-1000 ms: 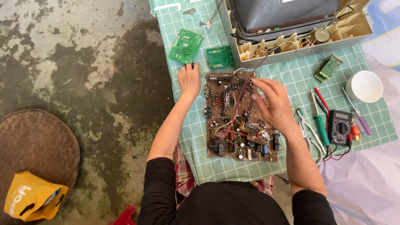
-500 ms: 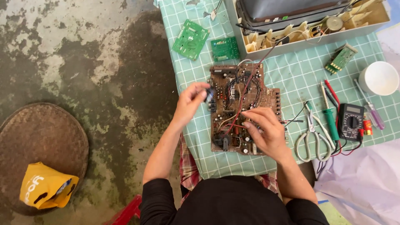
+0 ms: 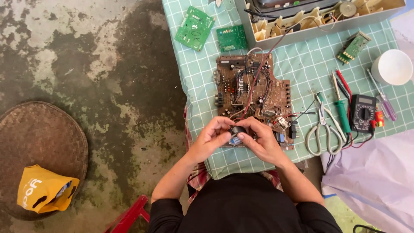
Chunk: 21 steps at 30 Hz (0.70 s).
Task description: The person works on a circuit board placed on a green cutting mat, using a roll of black electrical tape to wrap and secure wires connected to the board. They manipulate the tape and wires with their hands, occasionally adjusting the board's position on the table.
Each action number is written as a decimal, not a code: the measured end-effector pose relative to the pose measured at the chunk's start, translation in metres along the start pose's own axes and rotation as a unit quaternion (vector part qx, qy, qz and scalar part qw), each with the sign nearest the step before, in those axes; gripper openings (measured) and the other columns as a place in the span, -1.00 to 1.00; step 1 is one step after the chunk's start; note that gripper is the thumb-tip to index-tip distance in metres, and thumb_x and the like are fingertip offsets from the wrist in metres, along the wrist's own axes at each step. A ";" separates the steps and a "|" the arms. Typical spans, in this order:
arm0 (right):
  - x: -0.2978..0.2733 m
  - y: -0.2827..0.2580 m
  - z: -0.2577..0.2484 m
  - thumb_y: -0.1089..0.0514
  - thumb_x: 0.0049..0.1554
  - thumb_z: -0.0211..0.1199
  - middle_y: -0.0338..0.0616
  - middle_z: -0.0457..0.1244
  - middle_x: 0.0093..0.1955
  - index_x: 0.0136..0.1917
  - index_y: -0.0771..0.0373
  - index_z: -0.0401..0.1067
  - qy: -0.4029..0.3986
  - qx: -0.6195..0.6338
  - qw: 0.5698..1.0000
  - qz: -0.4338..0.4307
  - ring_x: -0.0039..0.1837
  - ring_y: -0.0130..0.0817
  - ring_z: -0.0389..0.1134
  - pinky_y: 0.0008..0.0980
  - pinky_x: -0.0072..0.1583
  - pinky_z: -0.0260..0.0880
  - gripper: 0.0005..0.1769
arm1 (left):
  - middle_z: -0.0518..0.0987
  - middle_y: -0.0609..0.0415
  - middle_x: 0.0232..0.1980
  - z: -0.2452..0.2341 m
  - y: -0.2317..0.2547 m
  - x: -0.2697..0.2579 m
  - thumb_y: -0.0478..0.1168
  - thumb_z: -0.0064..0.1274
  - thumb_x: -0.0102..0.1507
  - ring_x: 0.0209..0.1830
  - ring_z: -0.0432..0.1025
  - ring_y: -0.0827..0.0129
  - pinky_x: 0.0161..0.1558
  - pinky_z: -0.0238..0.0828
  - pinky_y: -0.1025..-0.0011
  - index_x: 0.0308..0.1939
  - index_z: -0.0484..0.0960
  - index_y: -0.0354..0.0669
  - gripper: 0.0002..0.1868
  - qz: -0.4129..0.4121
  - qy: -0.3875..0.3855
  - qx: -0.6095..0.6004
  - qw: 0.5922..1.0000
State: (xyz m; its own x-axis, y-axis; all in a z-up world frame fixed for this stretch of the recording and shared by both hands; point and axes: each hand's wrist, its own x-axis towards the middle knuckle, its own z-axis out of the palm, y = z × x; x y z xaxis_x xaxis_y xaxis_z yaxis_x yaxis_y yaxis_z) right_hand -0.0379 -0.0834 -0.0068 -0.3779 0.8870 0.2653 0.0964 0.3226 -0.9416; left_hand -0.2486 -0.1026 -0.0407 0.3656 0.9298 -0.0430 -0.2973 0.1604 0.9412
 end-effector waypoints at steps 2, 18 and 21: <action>-0.005 0.004 -0.001 0.20 0.22 0.25 -0.02 0.26 -0.25 0.17 0.41 0.50 0.011 -0.006 1.000 0.006 -0.26 -0.27 0.26 -0.28 -0.19 0.30 -0.70 | 0.54 0.04 -0.02 0.006 0.001 -0.002 -0.24 0.15 0.33 -0.10 0.41 0.53 -0.03 0.45 0.56 0.29 0.46 -0.23 -0.54 0.001 0.010 -0.005 1.000; -0.030 0.028 -0.001 0.20 0.34 0.01 0.19 0.30 0.24 0.34 0.51 0.38 0.034 0.119 0.992 0.013 0.32 -0.11 0.30 -0.09 0.32 0.26 -0.59 | 0.60 0.08 -0.22 0.041 0.002 -0.007 -0.30 0.30 0.24 -0.32 0.41 0.60 -0.24 0.45 0.63 0.26 0.48 -0.28 -0.47 0.066 0.050 0.004 0.997; -0.026 0.013 -0.003 0.17 0.35 -0.04 0.20 0.24 0.33 0.39 0.51 0.32 0.029 0.105 0.994 -0.003 0.41 -0.06 0.22 -0.05 0.38 0.17 -0.55 | 0.61 0.09 -0.20 0.051 0.002 -0.005 -0.31 0.29 0.25 -0.31 0.40 0.62 -0.23 0.45 0.63 0.31 0.46 -0.27 -0.43 0.070 0.061 0.016 0.996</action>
State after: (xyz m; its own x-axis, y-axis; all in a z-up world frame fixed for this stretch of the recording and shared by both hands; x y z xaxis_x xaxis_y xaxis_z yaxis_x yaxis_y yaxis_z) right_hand -0.0236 -0.1016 -0.0251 -0.3241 0.9046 0.2767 -0.1031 0.2570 -0.9609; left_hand -0.2061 -0.1240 -0.0215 0.2131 0.9757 0.0508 -0.3080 0.0178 0.9512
